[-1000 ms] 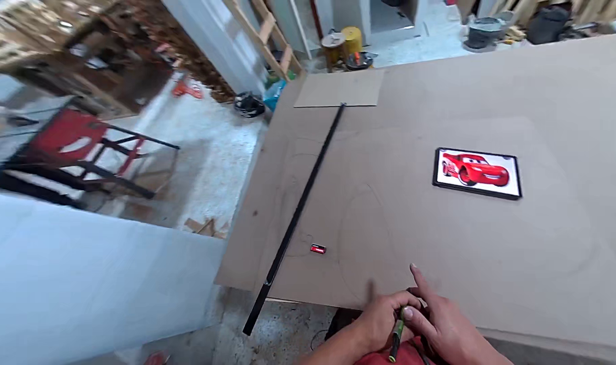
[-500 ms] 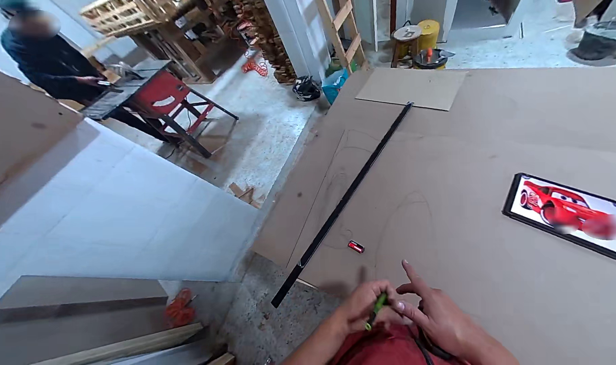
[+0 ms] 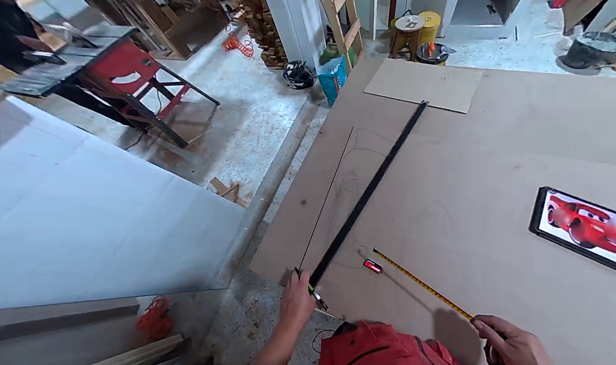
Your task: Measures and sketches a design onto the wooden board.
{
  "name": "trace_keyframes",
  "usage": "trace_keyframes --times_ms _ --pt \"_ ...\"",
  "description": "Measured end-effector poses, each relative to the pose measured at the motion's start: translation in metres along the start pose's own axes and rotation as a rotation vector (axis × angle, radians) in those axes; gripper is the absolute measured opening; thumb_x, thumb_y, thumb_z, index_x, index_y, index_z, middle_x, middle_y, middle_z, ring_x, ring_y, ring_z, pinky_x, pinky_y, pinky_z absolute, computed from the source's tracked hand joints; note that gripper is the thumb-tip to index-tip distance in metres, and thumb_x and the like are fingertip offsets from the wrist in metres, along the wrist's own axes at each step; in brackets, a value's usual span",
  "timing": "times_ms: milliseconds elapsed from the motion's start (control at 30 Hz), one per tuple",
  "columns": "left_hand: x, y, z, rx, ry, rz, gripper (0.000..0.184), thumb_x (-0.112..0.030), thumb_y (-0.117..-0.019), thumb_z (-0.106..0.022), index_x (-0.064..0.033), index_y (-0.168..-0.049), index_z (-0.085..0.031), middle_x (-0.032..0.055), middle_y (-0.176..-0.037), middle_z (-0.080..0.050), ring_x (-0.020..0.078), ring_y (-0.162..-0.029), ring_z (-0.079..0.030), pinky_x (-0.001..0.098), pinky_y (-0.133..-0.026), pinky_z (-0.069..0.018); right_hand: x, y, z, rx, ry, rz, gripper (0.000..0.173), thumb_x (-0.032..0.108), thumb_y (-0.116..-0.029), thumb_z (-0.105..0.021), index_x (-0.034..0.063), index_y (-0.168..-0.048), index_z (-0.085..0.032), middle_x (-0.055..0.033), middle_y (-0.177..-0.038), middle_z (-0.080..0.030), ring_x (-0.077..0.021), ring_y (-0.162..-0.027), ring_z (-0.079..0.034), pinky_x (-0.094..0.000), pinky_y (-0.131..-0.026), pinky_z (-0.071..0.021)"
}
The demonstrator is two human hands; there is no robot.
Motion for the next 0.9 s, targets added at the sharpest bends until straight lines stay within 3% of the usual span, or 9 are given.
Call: trace_keyframes --times_ms 67,133,233,433,567,667,900 --pt "0.013 -0.011 -0.001 -0.069 0.044 0.043 0.051 -0.041 -0.0976 -0.067 -0.0125 -0.139 -0.06 0.0208 -0.133 -0.061 0.0358 -0.117 -0.065 0.0503 -0.098 -0.0558 0.003 -0.025 -0.002 -0.021 0.042 -0.01 0.03 0.041 -0.1021 -0.06 0.0184 -0.11 -0.078 0.0006 -0.093 -0.077 -0.0118 -0.081 -0.072 -0.0413 -0.077 -0.0607" --pt "0.027 -0.03 0.006 -0.152 0.049 0.059 0.046 -0.04 -0.1002 -0.064 -0.0101 -0.135 -0.063 0.0209 -0.127 -0.065 0.037 -0.118 -0.064 0.0522 -0.101 -0.0535 0.007 -0.058 -0.009 -0.027 0.095 -0.012 0.03 0.044 -0.1014 -0.058 0.0226 -0.109 -0.078 0.0038 -0.094 -0.077 -0.0108 -0.083 -0.072 -0.0425 -0.079 -0.0604" --pt "0.042 -0.07 0.026 -0.253 0.01 0.075 0.042 -0.038 -0.0998 -0.064 -0.0093 -0.131 -0.066 0.021 -0.124 -0.066 0.0391 -0.123 -0.06 0.0549 -0.108 -0.0472 0.026 -0.108 -0.019 0.053 0.185 -0.03 0.03 0.042 -0.104 -0.057 0.0229 -0.113 -0.077 0.0006 -0.096 -0.076 -0.0156 -0.087 -0.072 -0.0484 -0.083 -0.0586" --pt "0.042 -0.124 0.051 -0.231 -0.083 0.049 0.039 -0.035 -0.1014 -0.064 -0.0122 -0.132 -0.065 0.0209 -0.124 -0.065 0.0393 -0.124 -0.059 0.0552 -0.106 -0.0476 0.091 -0.185 -0.053 0.168 0.364 0.063 0.03 0.043 -0.1059 -0.053 0.0272 -0.116 -0.076 0.0018 -0.104 -0.076 -0.0168 -0.096 -0.072 -0.0495 -0.087 -0.0576" --pt "0.046 -0.118 0.035 -0.264 -0.074 -0.016 0.039 -0.031 -0.1028 -0.061 -0.0117 -0.137 -0.062 0.0224 -0.123 -0.065 0.0401 -0.12 -0.061 0.0535 -0.104 -0.0497 0.12 -0.215 -0.073 0.186 0.423 0.113 0.031 0.045 -0.1066 -0.051 0.0267 -0.113 -0.075 0.0013 -0.105 -0.075 -0.0171 -0.098 -0.071 -0.0491 -0.088 -0.057" --pt "0.057 -0.099 0.015 -0.32 0.054 0.017 0.04 -0.025 -0.1044 -0.058 -0.0096 -0.141 -0.059 0.0239 -0.13 -0.063 0.0395 -0.121 -0.063 0.0529 -0.104 -0.0516 0.129 -0.223 -0.082 0.186 0.449 0.114 0.032 0.045 -0.1073 -0.049 0.0271 -0.115 -0.074 0.002 -0.107 -0.075 -0.0167 -0.1 -0.071 -0.0477 -0.089 -0.057" --pt "0.068 -0.072 -0.001 -0.423 0.162 0.023 0.039 -0.022 -0.103 -0.06 -0.0063 -0.138 -0.061 0.024 -0.125 -0.065 0.0392 -0.116 -0.065 0.0534 -0.1 -0.0539 0.129 -0.227 -0.08 0.148 0.488 0.126 0.031 0.043 -0.107 -0.05 0.0261 -0.113 -0.075 0.0016 -0.104 -0.075 -0.0173 -0.097 -0.072 -0.0473 -0.086 -0.058"
Point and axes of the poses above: each hand's wrist, its own y-axis away from the middle knuckle, its own z-axis out of the back of the hand, x = y × z, the point moved 2 cm from there along -y, towards the middle knuckle
